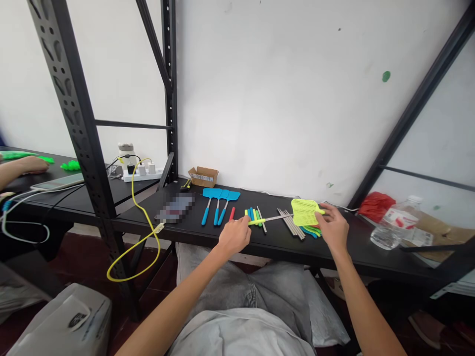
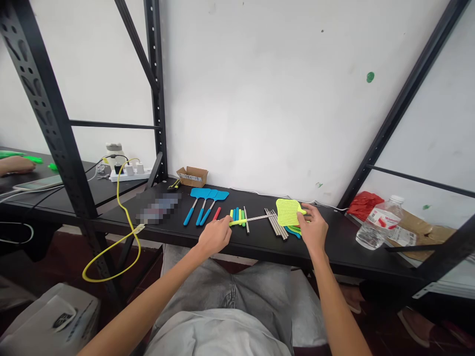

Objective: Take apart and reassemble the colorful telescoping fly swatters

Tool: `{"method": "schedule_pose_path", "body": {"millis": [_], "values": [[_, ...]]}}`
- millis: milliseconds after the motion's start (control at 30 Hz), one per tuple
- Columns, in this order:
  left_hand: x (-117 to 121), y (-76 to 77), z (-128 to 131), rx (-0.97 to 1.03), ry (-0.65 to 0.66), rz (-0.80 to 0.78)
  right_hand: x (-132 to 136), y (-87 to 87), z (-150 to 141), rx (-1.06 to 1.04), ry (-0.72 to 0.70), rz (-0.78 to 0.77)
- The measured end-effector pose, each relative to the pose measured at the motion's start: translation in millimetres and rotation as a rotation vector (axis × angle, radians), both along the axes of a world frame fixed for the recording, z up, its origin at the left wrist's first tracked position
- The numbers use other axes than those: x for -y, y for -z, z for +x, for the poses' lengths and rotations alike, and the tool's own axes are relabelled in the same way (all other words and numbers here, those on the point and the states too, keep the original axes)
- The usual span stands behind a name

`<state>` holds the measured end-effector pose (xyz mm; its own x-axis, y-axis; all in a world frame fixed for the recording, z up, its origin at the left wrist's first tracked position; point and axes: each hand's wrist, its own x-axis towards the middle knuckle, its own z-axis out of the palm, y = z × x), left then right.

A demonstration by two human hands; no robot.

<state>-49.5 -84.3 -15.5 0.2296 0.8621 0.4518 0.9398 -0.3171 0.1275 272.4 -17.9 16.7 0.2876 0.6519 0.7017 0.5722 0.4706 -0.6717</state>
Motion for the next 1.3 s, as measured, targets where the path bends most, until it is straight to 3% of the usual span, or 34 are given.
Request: {"method": "schedule_pose_path", "body": {"millis": [133, 467, 800, 933, 1100, 1300], "values": [[0, -0.1, 0, 0.005, 0.001, -0.005, -2, 1.2, -9, 0.044, -0.039, 0.003], [0, 0.1, 0, -0.003, 0.006, 0.010, -10, 11.4, -8, 0.303, 0.133, 0.063], [2, -2.1, 0, -0.009, -0.009, -0.003, -13, 15.3, -14, 0.236, -0.001, -0.041], [2, -3.5, 1, -0.017, -0.010, -0.016, -10, 11.0, -9, 0.205, 0.039, -0.023], [4, -5.2, 1, -0.013, -0.016, -0.023, -7, 6.5, -3, 0.312, 0.135, 0.051], [4, -5.2, 0, 0.000, -0.005, -0.026, -10, 11.4, -9, 0.302, 0.063, 0.006]]}}
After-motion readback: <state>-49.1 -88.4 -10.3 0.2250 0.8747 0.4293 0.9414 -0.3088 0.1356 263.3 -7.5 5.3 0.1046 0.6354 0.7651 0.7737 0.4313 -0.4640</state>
